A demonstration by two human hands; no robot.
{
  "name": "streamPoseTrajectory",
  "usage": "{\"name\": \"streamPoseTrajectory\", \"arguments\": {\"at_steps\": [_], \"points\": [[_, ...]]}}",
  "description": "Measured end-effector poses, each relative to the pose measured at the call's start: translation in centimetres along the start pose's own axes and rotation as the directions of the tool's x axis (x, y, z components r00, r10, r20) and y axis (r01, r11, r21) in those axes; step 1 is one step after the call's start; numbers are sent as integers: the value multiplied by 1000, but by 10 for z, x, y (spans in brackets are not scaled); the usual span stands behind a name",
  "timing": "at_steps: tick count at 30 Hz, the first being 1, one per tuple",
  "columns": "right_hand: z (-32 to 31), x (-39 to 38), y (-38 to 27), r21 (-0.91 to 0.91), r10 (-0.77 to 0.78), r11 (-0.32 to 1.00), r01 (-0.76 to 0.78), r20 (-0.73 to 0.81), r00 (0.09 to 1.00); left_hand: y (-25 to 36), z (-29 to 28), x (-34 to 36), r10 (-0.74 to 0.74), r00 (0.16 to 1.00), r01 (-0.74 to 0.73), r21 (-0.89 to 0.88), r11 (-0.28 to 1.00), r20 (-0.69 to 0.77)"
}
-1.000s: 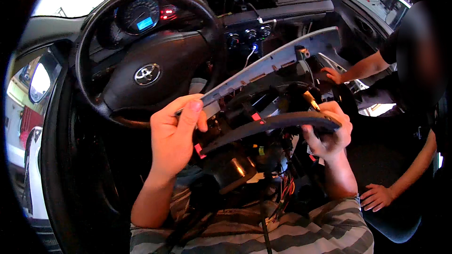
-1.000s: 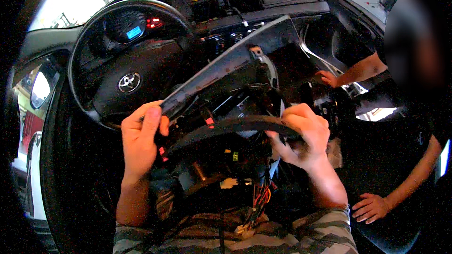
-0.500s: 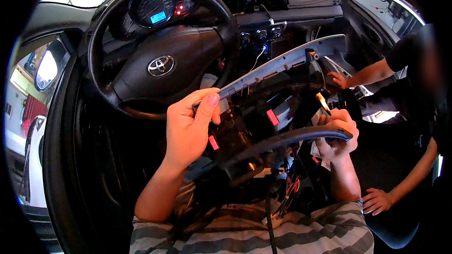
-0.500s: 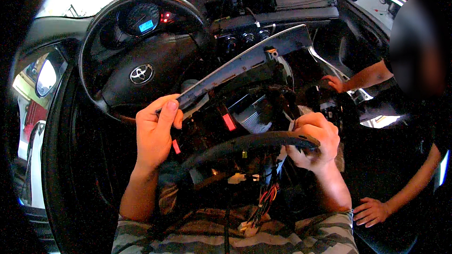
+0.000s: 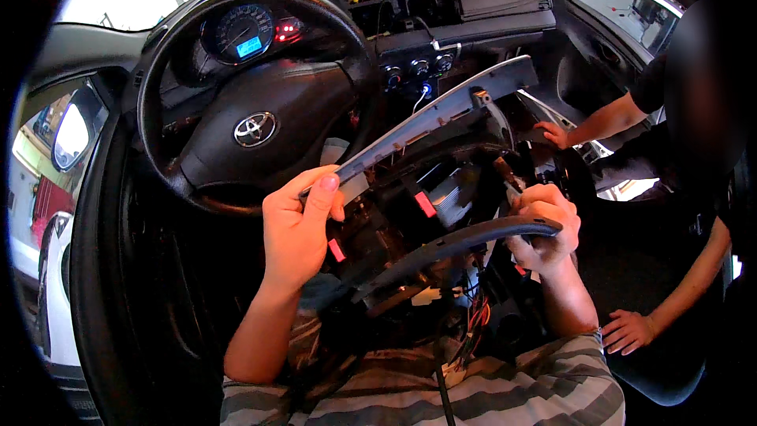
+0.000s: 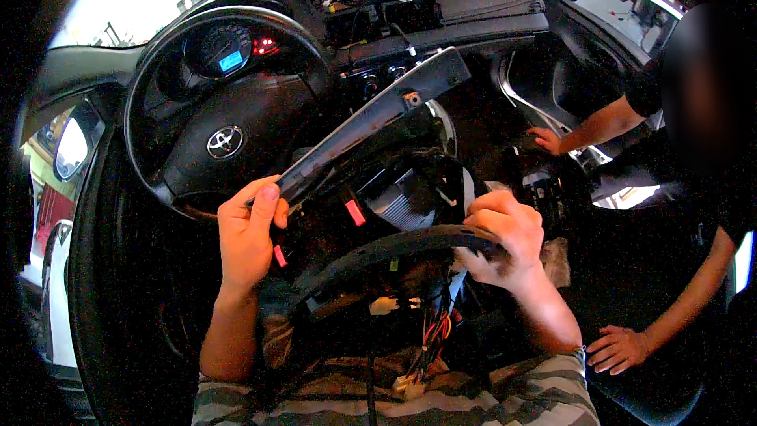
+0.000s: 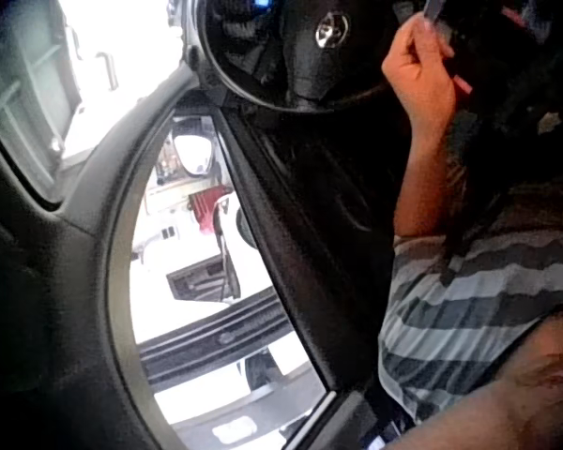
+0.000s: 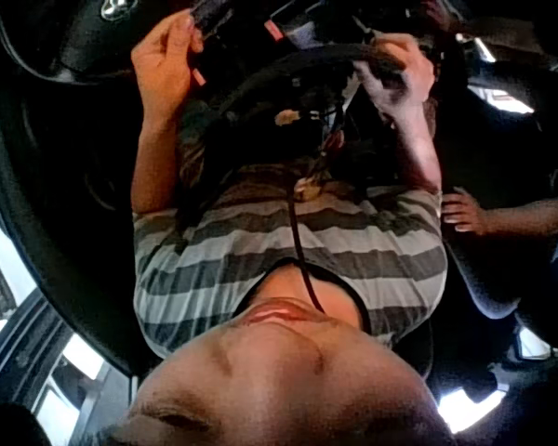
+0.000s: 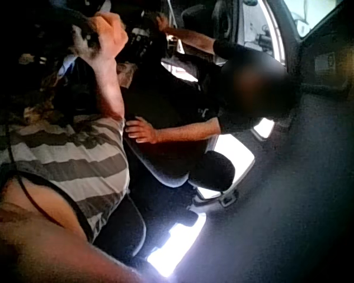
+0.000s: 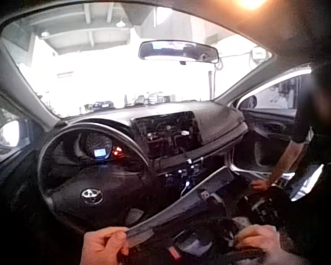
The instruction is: The person assembles and installs a car head unit and dashboard trim. They connect wiring harnesses to the back of the electronic unit, use a screwdriver to secure components, and fit silver trim pieces onto the black plastic housing while seated inside the vehicle.
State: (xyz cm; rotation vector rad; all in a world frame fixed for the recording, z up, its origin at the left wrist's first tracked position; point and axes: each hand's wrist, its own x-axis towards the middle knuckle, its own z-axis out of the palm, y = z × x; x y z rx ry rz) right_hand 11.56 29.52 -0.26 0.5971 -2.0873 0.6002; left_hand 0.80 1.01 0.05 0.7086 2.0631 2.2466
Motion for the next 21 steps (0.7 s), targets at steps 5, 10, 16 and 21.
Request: {"name": "streamPoseTrajectory", "arguments": {"at_steps": [5, 10, 16, 21], "points": [[5, 2, 2, 6, -28, 1000, 28, -42, 999, 0, 1, 1, -18, 1000, 18, 6, 1000, -3], [7, 1, 2, 35, -38, 999, 40, -59, 998, -2, 0, 1, -17, 1000, 17, 22, 1000, -8], [2, 1, -1, -31, -12, 999, 12, 2, 1000, 1, 1, -3, -35, 999, 36, 16, 999, -25], [5, -3, 0, -27, -53, 998, 51, -88, 995, 1, 8, -4, -5, 1000, 5, -41, 999, 3]]}}
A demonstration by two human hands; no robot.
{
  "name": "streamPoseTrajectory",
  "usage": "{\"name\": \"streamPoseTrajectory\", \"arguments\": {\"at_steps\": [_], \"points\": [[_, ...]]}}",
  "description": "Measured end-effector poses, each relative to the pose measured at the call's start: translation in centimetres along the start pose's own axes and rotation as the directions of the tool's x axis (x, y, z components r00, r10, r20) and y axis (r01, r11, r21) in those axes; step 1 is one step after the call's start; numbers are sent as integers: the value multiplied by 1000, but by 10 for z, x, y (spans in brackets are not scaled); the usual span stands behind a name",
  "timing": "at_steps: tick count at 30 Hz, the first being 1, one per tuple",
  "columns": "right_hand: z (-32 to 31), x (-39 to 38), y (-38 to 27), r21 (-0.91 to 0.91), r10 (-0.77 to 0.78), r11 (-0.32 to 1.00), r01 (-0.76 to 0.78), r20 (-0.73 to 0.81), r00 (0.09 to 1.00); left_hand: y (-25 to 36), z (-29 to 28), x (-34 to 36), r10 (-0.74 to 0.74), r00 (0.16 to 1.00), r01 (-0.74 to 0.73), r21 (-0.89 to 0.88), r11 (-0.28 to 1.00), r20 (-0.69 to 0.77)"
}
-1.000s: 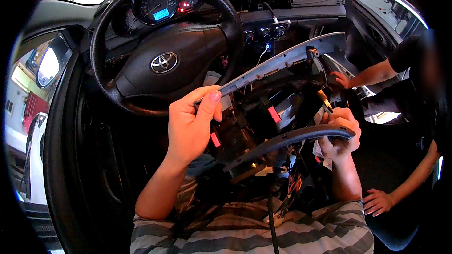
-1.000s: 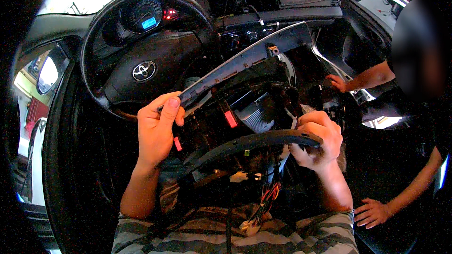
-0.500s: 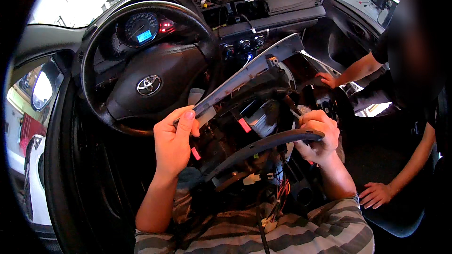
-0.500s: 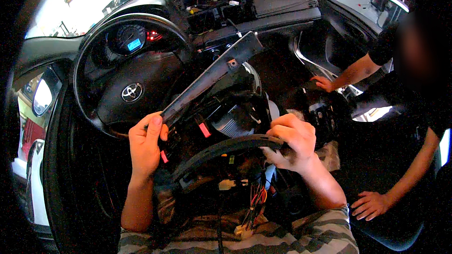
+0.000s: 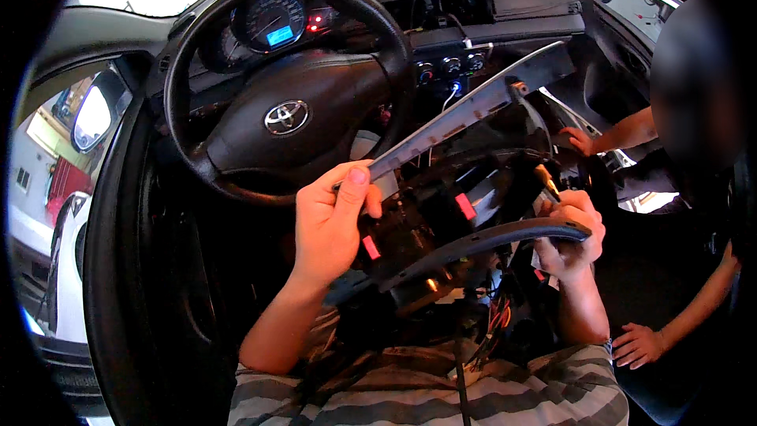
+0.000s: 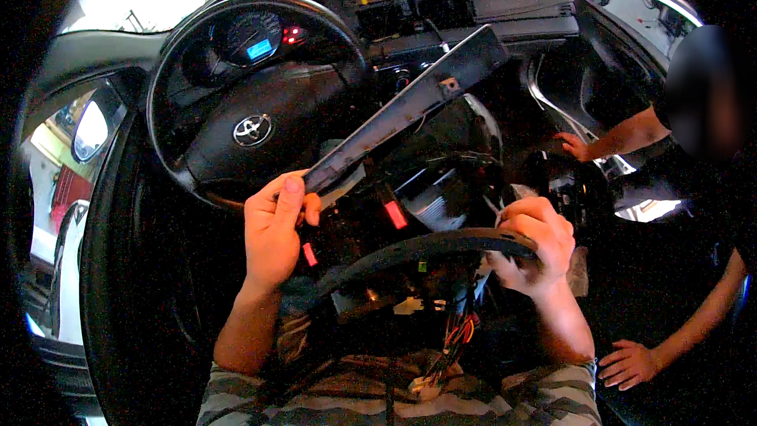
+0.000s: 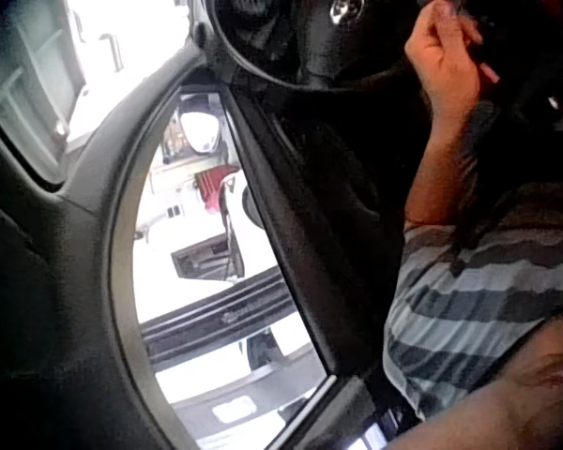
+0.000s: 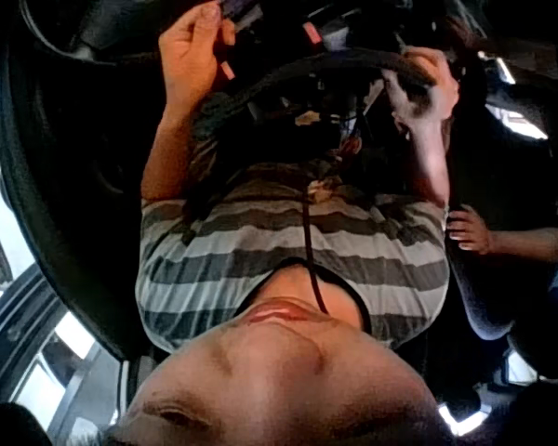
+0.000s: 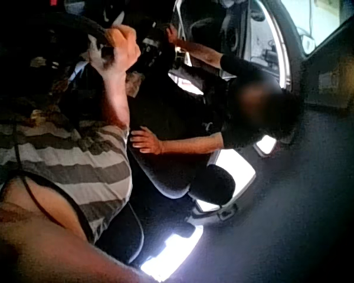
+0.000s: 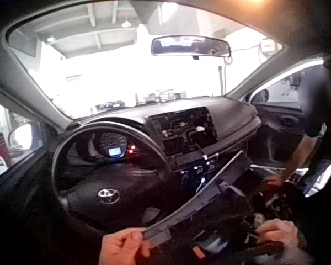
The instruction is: The person assembles and installs a car head unit and dashboard trim. They connect wiring harnesses to the back of the electronic unit, use a screwdriver to secure components, and fit silver trim pieces onto the black plastic housing while seated inside the vehicle.
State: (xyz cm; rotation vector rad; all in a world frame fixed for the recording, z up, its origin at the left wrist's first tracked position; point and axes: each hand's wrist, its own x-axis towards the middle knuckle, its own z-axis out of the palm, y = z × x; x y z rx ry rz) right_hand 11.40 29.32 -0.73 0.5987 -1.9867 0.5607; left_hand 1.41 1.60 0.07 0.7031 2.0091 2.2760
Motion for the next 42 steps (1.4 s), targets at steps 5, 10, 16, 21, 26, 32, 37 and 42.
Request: {"name": "streamPoseTrajectory", "arguments": {"at_steps": [5, 10, 16, 21, 26, 32, 37, 42], "points": [[-1, -3, 2, -24, -17, 1000, 17, 5, 1000, 5, 1, -3, -16, 1000, 16, 0, 1000, 17], [0, -10, 2, -20, -19, 1000, 19, -31, 999, 7, 1, -7, -11, 1000, 11, -6, 1000, 2], [-16, -52, 7, 112, 50, 993, -45, -41, 998, 15, 9, -18, -55, 998, 53, -118, 992, -11], [-17, -62, 6, 59, -67, 996, 70, -49, 997, 13, 16, -27, -10, 998, 16, -86, 996, 68], [-17, -63, 5, 61, -55, 997, 56, -20, 998, 18, 19, -33, -30, 989, 36, -40, 999, 148], [-19, -67, 7, 54, -54, 997, 54, 0, 999, 16, 21, -37, -34, 989, 43, -55, 998, 146], [-17, -65, 13, 68, -58, 996, 57, 8, 998, 16, 22, -39, -33, 989, 40, -52, 998, 142], [-16, -56, 11, 48, -46, 998, 45, 23, 999, 17, 22, -39, -23, 989, 34, -72, 997, 147]]}}
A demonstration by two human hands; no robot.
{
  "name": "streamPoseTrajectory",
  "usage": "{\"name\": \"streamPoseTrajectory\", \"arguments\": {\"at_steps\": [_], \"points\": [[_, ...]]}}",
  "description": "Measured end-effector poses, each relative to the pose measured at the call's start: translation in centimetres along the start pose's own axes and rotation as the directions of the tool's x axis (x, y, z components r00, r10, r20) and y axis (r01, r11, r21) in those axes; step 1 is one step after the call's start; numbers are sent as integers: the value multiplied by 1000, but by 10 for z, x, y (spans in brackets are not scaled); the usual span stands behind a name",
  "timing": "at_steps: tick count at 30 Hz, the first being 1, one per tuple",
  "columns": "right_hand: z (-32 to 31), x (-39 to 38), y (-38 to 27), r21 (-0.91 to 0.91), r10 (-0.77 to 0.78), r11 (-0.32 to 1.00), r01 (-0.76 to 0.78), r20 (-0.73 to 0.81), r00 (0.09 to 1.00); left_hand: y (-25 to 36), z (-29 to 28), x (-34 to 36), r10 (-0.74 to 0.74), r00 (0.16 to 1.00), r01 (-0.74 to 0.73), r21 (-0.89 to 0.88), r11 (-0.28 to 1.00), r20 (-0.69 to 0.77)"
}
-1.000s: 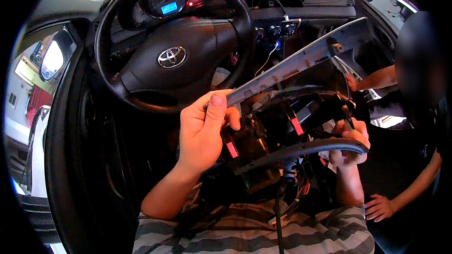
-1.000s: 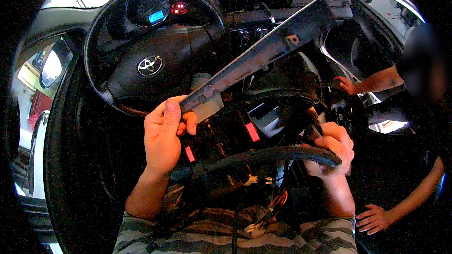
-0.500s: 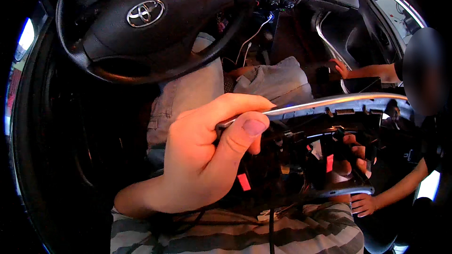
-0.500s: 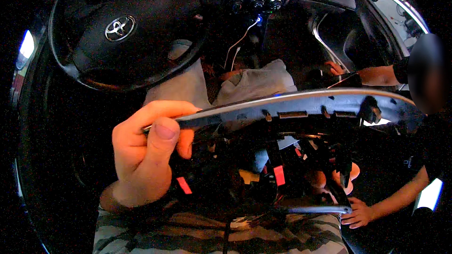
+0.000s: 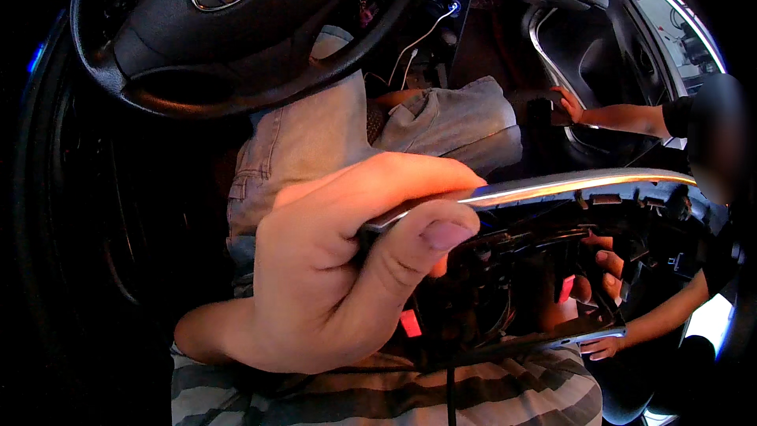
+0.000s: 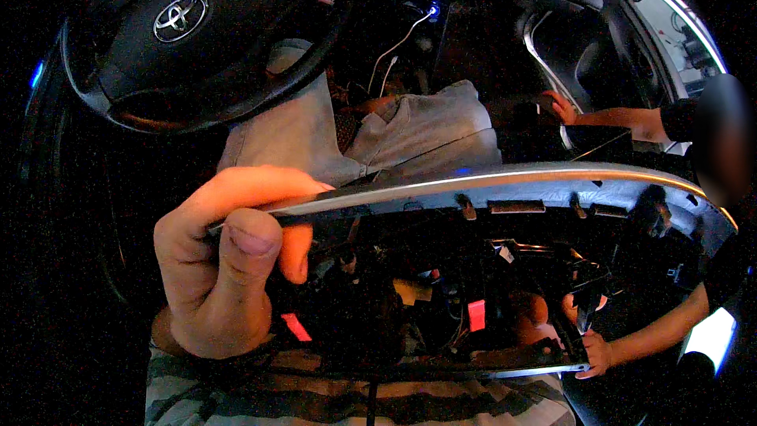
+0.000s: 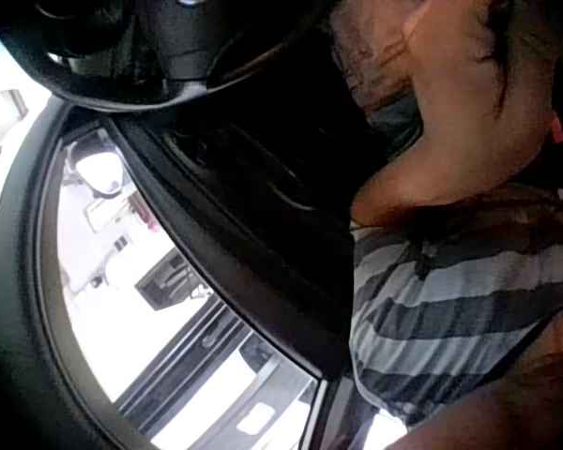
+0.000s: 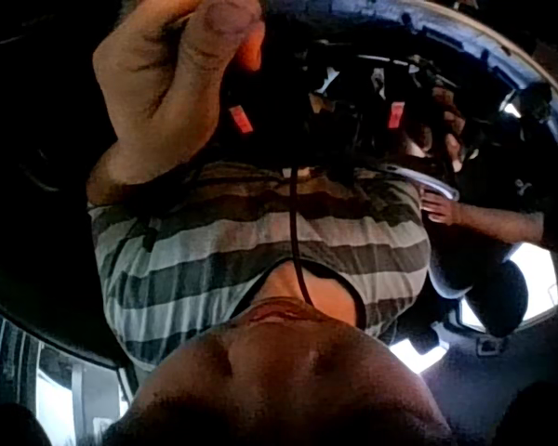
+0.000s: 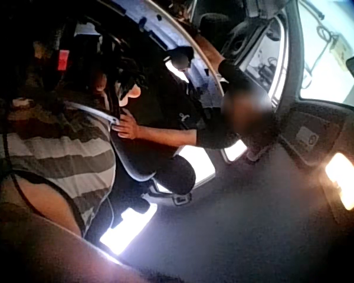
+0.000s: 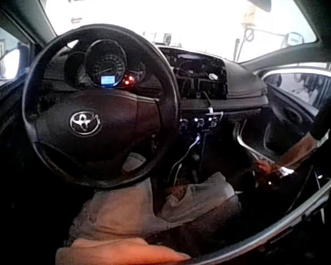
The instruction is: The person assembles and installs a car head unit and dashboard trim. They connect wiring harnesses to the back of the electronic unit, use a screwdriver to secure components, and fit silver trim pieces onto the black plastic housing while seated inside the vehicle.
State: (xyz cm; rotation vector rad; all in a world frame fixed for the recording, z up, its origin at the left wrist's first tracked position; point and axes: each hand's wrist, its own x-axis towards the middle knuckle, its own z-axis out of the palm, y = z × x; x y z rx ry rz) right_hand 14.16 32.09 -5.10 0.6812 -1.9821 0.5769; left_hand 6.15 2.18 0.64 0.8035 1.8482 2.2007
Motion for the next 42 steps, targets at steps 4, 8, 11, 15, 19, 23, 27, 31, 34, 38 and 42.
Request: {"name": "streamPoseTrajectory", "arguments": {"at_steps": [4, 8, 11, 15, 19, 23, 27, 31, 34, 38, 42], "points": [[3, 3, 3, 3, 13, 1000, -13, 5, 1000, -4, 1, -1, 27, 999, -26, 13, 1000, -17], [2, 6, 4, -7, 29, 1000, -29, 12, 1000, -3, 1, 1, 36, 999, -36, 15, 999, -22], [7, 6, 8, 14, 32, 999, -33, 13, 999, -5, 0, -1, 39, 998, -38, 28, 999, -41], [7, 13, 13, 3, 50, 999, -50, 24, 998, -10, 0, -1, 68, 996, -67, 30, 997, -51], [11, 31, 17, -35, 81, 996, -80, 29, 996, -7, -2, 0, 86, 996, -85, 53, 995, -25], [14, 43, 23, -39, 118, 992, -117, 31, 992, -8, -1, -2, 55, 998, -54, 53, 997, -17], [17, 46, 25, -39, 129, 991, -128, 29, 991, -12, -2, -5, 2, 1000, -1, 31, 1000, -26], [21, 45, 28, -32, 128, 991, -127, 30, 991, -14, -5, -7, 33, 999, -32, 38, 999, -29], [20, 44, 29, -45, 125, 991, -124, 22, 992, -14, -4, -7, 68, 997, -67, 7, 998, -26], [21, 34, 40, -21, 110, 994, -110, 22, 994, -9, -1, -10, -18, 997, 15, -38, 999, -75], [17, 34, 40, -35, 83, 996, -82, 15, 996, -10, -2, -21, -139, 987, 117, -220, 968, -86]]}}
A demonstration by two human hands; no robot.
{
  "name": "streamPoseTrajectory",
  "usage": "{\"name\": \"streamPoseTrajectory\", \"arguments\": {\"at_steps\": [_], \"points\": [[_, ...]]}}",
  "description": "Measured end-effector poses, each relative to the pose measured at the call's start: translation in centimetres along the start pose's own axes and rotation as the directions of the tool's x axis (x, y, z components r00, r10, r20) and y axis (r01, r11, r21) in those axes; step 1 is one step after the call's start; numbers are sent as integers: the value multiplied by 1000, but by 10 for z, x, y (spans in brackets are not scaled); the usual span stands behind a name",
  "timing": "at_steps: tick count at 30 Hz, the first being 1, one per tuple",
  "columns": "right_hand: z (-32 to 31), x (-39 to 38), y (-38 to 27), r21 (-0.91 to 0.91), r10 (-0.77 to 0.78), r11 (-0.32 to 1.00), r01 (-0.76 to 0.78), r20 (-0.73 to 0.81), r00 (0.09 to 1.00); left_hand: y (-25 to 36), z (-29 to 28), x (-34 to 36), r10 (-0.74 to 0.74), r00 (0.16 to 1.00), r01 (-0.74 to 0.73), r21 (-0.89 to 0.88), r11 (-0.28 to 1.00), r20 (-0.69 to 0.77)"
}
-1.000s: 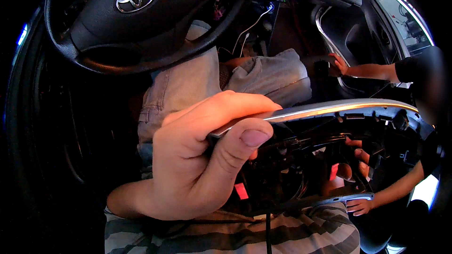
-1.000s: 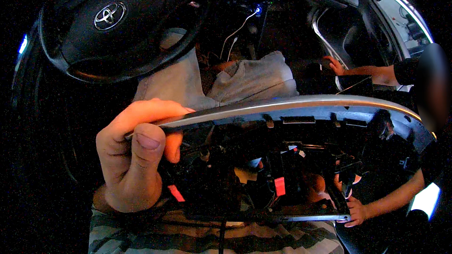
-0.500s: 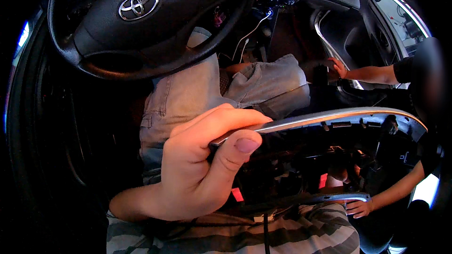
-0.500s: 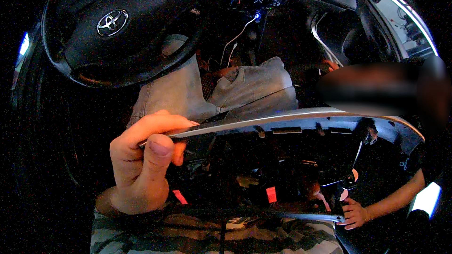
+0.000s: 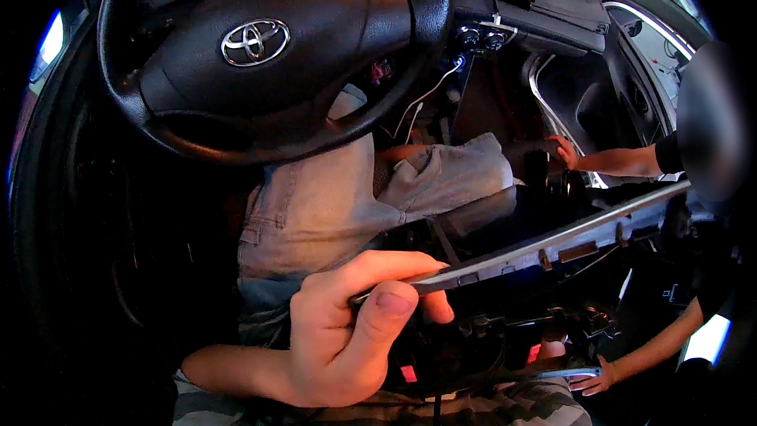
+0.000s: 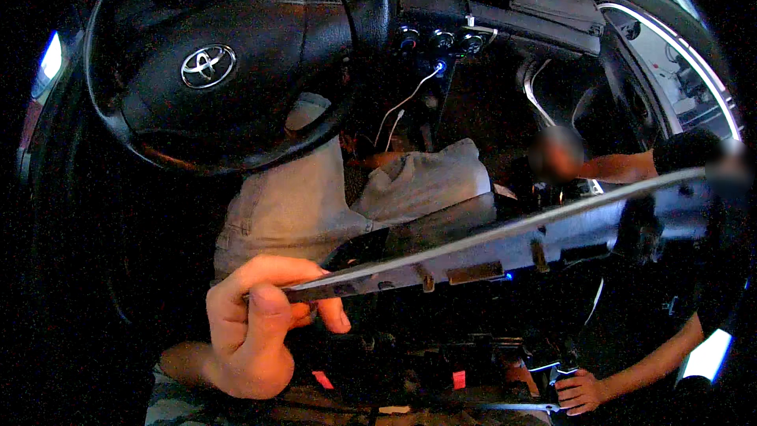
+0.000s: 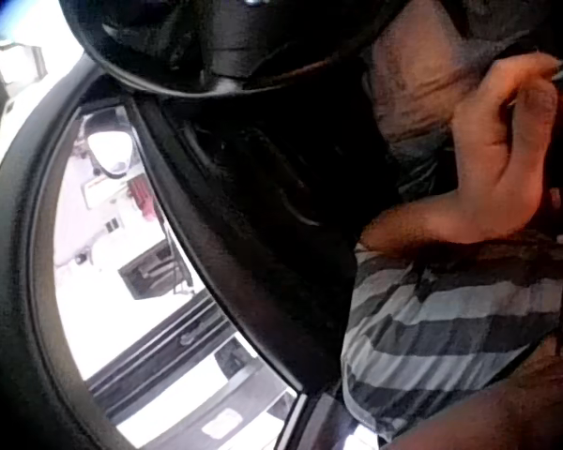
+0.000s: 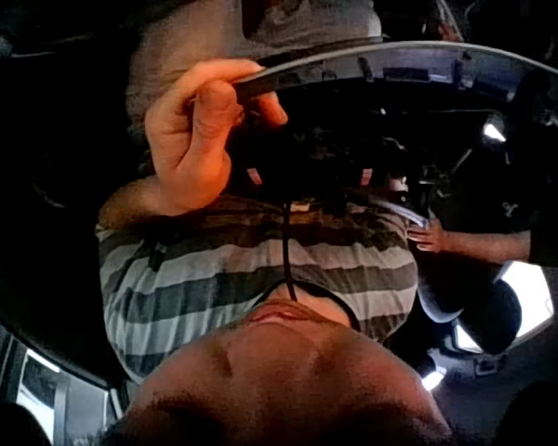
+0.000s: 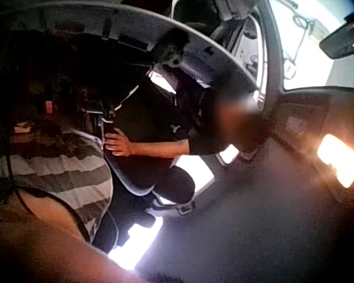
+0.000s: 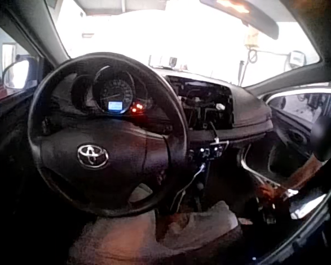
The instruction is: The person assembles and installs a car head unit and dashboard trim. They connect wiring harnesses to the back of the electronic unit, use a screwdriver to secure components, and fit silver trim pieces onto the black plastic housing while seated inside the vehicle.
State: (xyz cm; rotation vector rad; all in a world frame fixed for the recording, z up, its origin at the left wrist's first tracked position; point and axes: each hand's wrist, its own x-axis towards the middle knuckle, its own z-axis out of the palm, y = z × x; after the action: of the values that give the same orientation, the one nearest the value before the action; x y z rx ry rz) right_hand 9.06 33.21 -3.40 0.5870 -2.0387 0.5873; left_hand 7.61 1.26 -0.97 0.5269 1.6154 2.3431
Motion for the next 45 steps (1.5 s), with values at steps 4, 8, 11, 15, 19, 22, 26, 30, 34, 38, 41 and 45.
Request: {"name": "streamPoseTrajectory", "arguments": {"at_steps": [4, 8, 11, 15, 19, 22, 26, 30, 34, 38, 41, 45], "points": [[-20, 5, -11, -71, 2, 997, -2, -9, 1000, -2, 7, 2, 37, 999, -37, -13, 999, 6], [-20, -3, -10, -64, 7, 998, -7, 0, 1000, -7, 8, 0, -20, 1000, 23, -134, 991, 22], [-18, -21, -4, -47, 15, 999, -14, 8, 1000, -2, 8, -1, -77, 996, 82, -132, 988, 47], [-12, -35, -7, -26, 22, 999, -22, 8, 1000, -5, 7, 2, 27, 997, -24, -48, 999, 70], [-12, -43, -8, -17, 33, 999, -33, 3, 999, -3, 9, 6, 193, 977, -207, 194, 959, 92], [-13, -46, -10, -16, 32, 999, -32, -1, 999, -1, 7, 7, 184, 972, -210, 191, 959, 143], [-15, -50, -13, -18, 36, 999, -36, -1, 999, -4, 5, 9, 195, 957, -227, 135, 964, 215], [-17, -53, -16, -23, 44, 999, -44, -10, 999, -7, 7, 5, 75, 987, -79, 23, 997, 146], [-17, -54, -19, -23, 58, 998, -58, -26, 998, -5, 5, 6, 102, 994, -102, -4, 995, 45], [-19, -54, -25, -31, 75, 997, -77, -43, 996, 1, 6, 13, 73, 996, -71, 29, 997, -48], [-20, -56, -28, -16, 107, 994, -108, -58, 993, 0, 5, 20, 92, 989, -82, 88, 993, -114], [-22, -49, -29, -7, 149, 989, -150, -77, 986, -4, 1, 35, 169, 968, -137, 176, 975, -188]]}}
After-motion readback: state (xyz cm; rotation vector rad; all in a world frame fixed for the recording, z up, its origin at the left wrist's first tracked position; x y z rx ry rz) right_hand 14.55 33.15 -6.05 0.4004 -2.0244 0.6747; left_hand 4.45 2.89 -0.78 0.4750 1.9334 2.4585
